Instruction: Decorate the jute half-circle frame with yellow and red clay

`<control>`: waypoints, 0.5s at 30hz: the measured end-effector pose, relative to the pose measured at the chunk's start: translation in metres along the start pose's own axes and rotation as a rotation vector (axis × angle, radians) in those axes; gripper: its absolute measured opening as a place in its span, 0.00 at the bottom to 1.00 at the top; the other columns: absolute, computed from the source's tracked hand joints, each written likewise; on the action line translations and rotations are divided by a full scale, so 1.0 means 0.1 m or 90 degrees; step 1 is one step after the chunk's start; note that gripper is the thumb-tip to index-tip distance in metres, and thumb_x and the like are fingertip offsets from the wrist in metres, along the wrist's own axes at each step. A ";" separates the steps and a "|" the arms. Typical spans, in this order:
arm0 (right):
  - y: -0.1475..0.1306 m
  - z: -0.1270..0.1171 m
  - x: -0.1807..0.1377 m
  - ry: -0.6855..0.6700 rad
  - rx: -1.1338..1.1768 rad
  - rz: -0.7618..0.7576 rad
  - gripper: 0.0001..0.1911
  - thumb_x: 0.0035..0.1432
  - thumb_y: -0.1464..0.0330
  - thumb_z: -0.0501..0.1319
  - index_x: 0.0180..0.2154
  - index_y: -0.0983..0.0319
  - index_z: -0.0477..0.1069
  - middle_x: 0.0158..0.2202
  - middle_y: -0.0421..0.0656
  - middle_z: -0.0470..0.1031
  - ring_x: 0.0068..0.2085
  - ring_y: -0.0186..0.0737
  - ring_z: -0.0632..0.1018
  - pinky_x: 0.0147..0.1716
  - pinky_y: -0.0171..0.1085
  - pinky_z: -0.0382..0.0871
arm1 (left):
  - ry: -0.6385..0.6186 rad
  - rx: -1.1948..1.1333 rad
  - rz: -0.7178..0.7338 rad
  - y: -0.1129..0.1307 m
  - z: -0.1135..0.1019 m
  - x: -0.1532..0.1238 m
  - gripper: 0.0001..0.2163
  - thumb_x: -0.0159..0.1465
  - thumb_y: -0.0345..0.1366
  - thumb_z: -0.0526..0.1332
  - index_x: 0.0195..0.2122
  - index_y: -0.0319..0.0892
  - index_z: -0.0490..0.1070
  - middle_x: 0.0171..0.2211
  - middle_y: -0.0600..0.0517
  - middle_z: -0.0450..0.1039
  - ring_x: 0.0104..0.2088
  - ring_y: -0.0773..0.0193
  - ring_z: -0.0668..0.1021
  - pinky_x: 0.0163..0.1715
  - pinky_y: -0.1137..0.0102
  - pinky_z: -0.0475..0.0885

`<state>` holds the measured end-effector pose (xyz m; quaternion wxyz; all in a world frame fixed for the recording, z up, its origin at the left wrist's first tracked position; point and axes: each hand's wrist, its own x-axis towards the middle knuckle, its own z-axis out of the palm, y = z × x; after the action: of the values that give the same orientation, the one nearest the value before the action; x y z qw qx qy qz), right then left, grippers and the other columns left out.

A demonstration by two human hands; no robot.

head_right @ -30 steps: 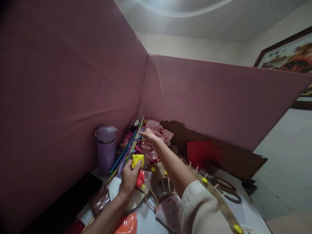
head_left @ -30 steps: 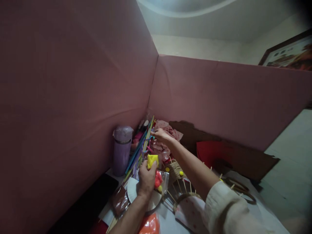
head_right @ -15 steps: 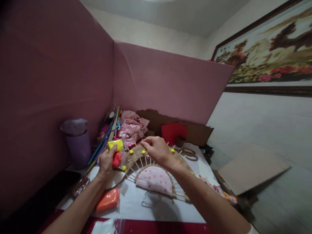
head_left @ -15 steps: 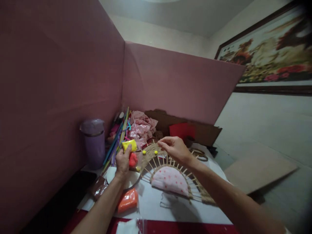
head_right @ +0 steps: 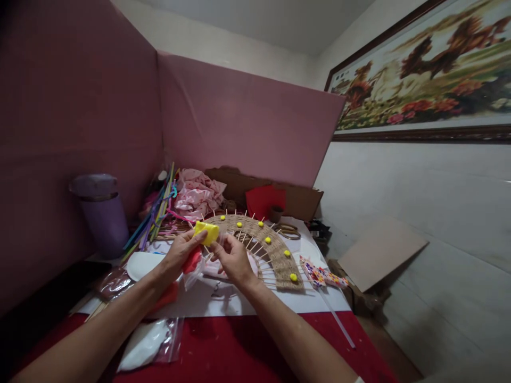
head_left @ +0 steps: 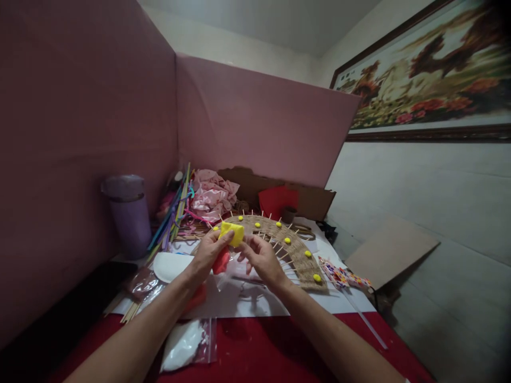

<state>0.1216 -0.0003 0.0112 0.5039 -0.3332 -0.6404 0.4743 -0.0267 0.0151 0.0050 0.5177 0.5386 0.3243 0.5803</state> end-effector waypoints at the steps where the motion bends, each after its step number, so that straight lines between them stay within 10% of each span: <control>1: 0.01 0.00 0.00 0.018 0.023 0.008 0.13 0.51 0.60 0.62 0.31 0.63 0.67 0.25 0.39 0.71 0.23 0.32 0.72 0.11 0.26 0.62 | -0.006 0.017 0.007 -0.01 0.01 0.00 0.17 0.54 0.48 0.62 0.25 0.36 0.71 0.17 0.55 0.67 0.15 0.75 0.65 0.14 0.79 0.56; 6: 0.08 -0.07 -0.08 0.098 0.104 0.007 0.09 0.49 0.64 0.63 0.29 0.64 0.68 0.23 0.40 0.73 0.19 0.29 0.69 0.13 0.27 0.61 | 0.009 0.097 0.022 0.03 0.03 -0.03 0.19 0.53 0.52 0.61 0.25 0.37 0.71 0.13 0.58 0.62 0.12 0.75 0.62 0.12 0.78 0.53; 15: 0.13 -0.15 -0.23 0.160 0.084 -0.007 0.09 0.50 0.64 0.62 0.26 0.63 0.66 0.21 0.39 0.72 0.17 0.29 0.67 0.13 0.28 0.60 | 0.310 0.073 0.035 0.14 -0.32 0.14 0.19 0.50 0.51 0.63 0.20 0.37 0.72 0.10 0.56 0.63 0.10 0.72 0.63 0.09 0.77 0.56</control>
<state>0.1412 -0.0129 -0.0078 0.6035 -0.3524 -0.5417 0.4671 -0.0590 0.0310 0.0157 0.3767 0.4203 0.4571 0.6874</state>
